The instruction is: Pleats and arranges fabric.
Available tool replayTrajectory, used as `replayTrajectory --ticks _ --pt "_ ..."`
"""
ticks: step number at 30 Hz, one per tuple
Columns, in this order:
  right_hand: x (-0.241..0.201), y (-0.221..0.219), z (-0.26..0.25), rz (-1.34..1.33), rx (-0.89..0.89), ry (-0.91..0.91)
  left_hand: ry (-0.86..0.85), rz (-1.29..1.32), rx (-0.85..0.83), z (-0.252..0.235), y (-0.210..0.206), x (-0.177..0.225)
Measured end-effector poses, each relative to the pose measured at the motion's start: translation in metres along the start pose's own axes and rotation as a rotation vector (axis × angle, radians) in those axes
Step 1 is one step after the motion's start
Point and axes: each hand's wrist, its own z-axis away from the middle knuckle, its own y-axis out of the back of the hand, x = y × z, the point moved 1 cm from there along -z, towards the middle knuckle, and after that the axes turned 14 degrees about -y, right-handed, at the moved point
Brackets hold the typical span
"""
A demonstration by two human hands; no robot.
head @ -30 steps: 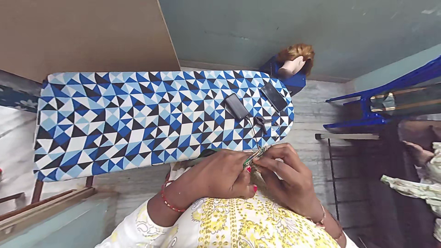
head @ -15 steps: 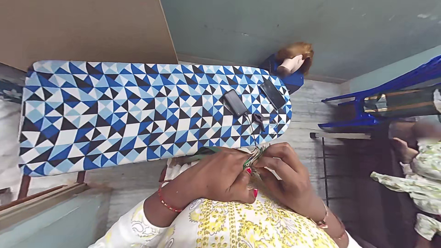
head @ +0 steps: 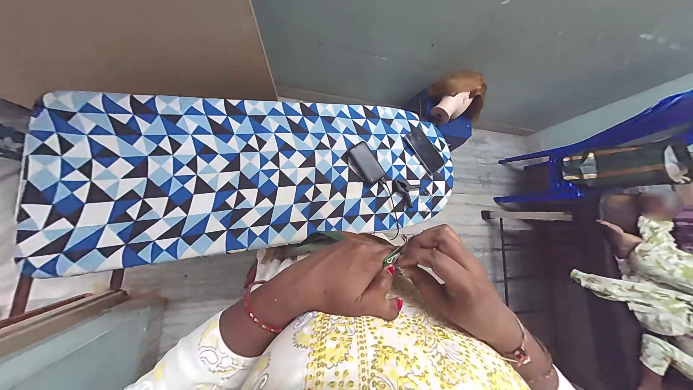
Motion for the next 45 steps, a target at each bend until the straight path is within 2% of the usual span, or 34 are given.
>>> replayTrajectory --ticks 10,17,28,31,35,39,45 --pt "0.001 -0.009 0.005 -0.004 0.126 0.056 0.005 0.003 0.026 0.007 -0.002 0.001" --pt "0.011 -0.031 0.014 0.038 0.317 0.177 -0.042 -0.008 0.108 0.011 -0.006 0.003" --pt "0.009 -0.034 0.010 0.001 0.335 0.209 -0.016 -0.001 0.158 0.016 -0.010 0.006" --pt "0.006 -0.031 0.002 -0.022 0.265 0.169 0.011 -0.037 0.168 0.019 -0.011 0.005" --pt "0.004 -0.026 -0.005 -0.015 0.159 0.138 -0.018 -0.115 0.065 0.019 -0.001 0.003" --pt "0.007 -0.024 -0.003 -0.025 0.171 0.152 -0.074 -0.180 -0.032 0.009 0.009 0.005" --pt "0.013 -0.025 0.005 -0.055 0.191 0.101 -0.057 -0.223 -0.142 -0.001 0.011 0.006"
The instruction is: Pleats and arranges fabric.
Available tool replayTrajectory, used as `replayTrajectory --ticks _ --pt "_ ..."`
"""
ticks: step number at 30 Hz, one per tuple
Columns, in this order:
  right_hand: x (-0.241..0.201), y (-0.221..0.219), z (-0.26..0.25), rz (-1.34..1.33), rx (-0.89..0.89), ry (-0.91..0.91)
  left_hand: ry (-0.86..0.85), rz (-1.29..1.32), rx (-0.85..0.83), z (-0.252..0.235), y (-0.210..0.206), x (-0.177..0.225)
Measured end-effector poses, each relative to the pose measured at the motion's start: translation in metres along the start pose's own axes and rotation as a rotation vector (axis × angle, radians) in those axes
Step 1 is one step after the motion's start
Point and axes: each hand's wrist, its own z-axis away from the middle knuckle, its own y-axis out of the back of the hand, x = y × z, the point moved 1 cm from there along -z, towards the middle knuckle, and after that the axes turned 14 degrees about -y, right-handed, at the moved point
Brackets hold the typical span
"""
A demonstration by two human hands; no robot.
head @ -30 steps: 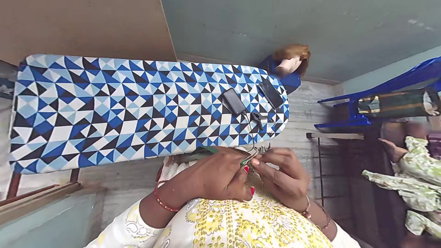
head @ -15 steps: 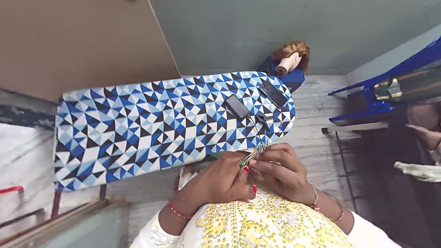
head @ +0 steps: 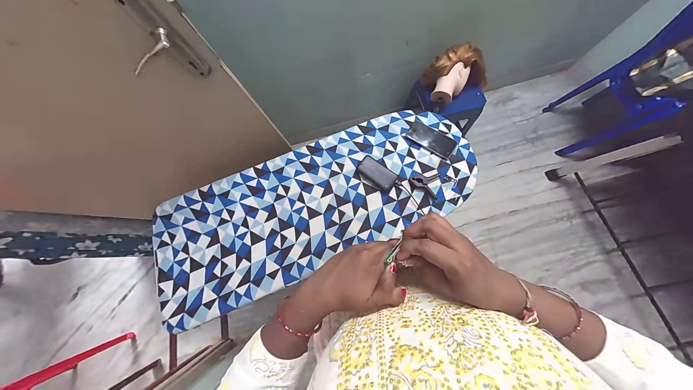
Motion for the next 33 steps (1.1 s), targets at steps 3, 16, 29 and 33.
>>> replayTrajectory --ticks 3,16,29,33 --pt "0.001 0.003 0.004 -0.009 -0.003 -0.027 -0.007 -0.019 -0.038 -0.005 0.000 0.000" --pt "0.008 0.009 0.014 -0.011 -0.043 -0.062 0.008 0.133 -0.095 -0.012 -0.010 -0.007" --pt "0.012 0.015 0.017 -0.100 -0.074 -0.039 -0.015 0.213 -0.108 -0.010 -0.016 -0.005" --pt "0.011 0.015 0.014 -0.080 -0.081 -0.037 -0.043 0.200 -0.091 -0.009 -0.015 -0.006"
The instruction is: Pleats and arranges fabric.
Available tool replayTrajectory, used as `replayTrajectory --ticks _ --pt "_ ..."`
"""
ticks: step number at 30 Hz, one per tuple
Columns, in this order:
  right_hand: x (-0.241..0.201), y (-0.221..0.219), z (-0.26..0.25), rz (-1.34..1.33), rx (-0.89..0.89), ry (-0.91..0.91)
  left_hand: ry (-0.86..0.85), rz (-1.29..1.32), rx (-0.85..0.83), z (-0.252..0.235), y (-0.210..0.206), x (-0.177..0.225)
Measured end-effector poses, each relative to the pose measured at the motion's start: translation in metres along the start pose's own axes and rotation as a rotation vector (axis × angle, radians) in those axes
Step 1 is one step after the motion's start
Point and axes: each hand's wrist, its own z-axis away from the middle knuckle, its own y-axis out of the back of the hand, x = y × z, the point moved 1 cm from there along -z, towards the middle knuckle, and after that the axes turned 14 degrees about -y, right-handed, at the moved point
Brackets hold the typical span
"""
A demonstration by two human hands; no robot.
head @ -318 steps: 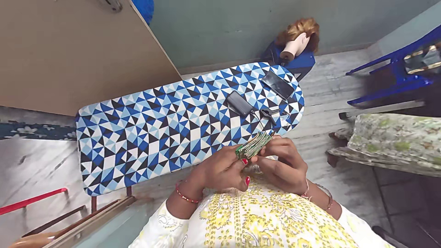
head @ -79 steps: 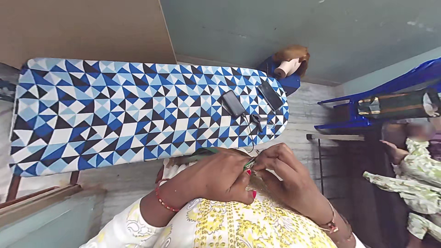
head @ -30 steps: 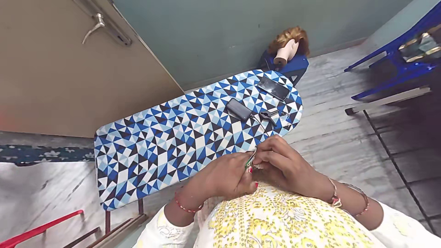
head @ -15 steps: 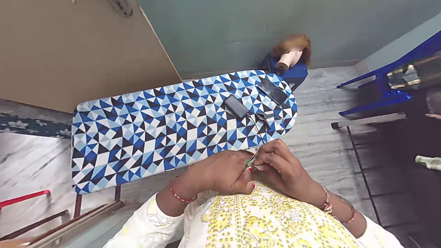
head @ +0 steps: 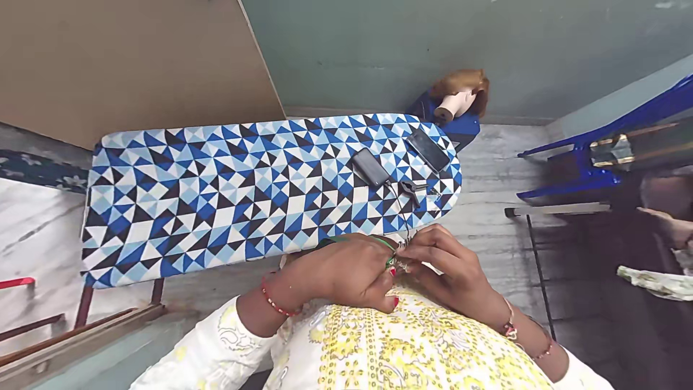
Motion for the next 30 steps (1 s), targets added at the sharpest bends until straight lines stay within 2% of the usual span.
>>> replayTrajectory --ticks 9,13,21,30 --pt "-0.005 -0.001 -0.004 0.038 0.002 0.013 0.012 0.021 0.037 0.004 0.001 -0.001" --pt "-0.008 -0.006 -0.004 0.048 0.022 0.036 -0.006 0.130 0.069 0.011 0.000 -0.005" --pt "-0.011 -0.009 -0.007 0.140 0.010 0.066 0.046 0.185 -0.014 0.010 0.013 -0.005" --pt "-0.012 -0.009 -0.002 0.152 0.002 0.074 0.016 0.289 -0.080 0.003 0.017 -0.013"
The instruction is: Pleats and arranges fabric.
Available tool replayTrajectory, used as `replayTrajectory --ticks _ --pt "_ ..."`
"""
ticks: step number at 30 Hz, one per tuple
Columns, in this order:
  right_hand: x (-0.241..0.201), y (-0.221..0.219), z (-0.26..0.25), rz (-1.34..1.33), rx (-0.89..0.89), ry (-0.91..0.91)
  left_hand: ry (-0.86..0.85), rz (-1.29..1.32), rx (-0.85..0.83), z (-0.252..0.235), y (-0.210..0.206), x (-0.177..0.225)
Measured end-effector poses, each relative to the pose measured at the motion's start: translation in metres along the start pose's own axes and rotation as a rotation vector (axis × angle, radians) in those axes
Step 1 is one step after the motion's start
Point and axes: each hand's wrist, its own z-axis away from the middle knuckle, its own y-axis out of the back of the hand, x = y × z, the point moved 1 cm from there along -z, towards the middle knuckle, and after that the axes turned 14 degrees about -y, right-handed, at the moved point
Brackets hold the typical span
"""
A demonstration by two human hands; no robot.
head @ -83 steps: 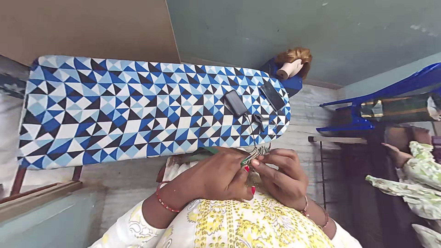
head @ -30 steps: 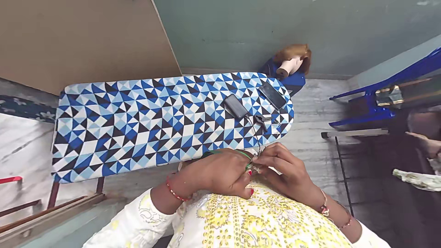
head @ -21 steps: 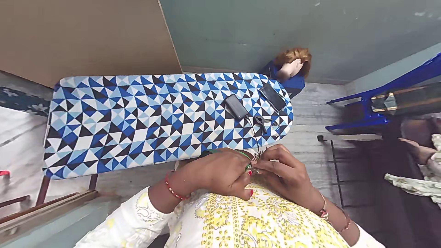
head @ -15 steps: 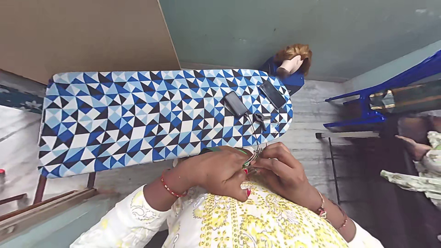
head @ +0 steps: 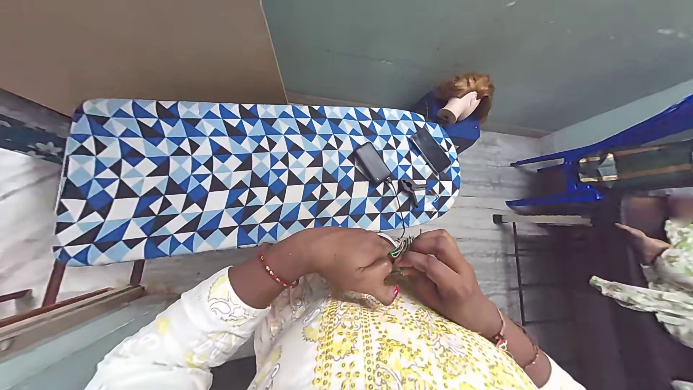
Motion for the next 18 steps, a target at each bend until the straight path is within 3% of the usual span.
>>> replayTrajectory --ticks 11,18 --pt "0.000 0.000 0.007 -0.036 -0.032 -0.065 -0.108 -0.086 -0.043 -0.004 -0.008 0.001" --pt "-0.001 0.002 0.007 -0.073 -0.047 -0.083 0.022 -0.152 -0.064 -0.007 -0.011 0.008"
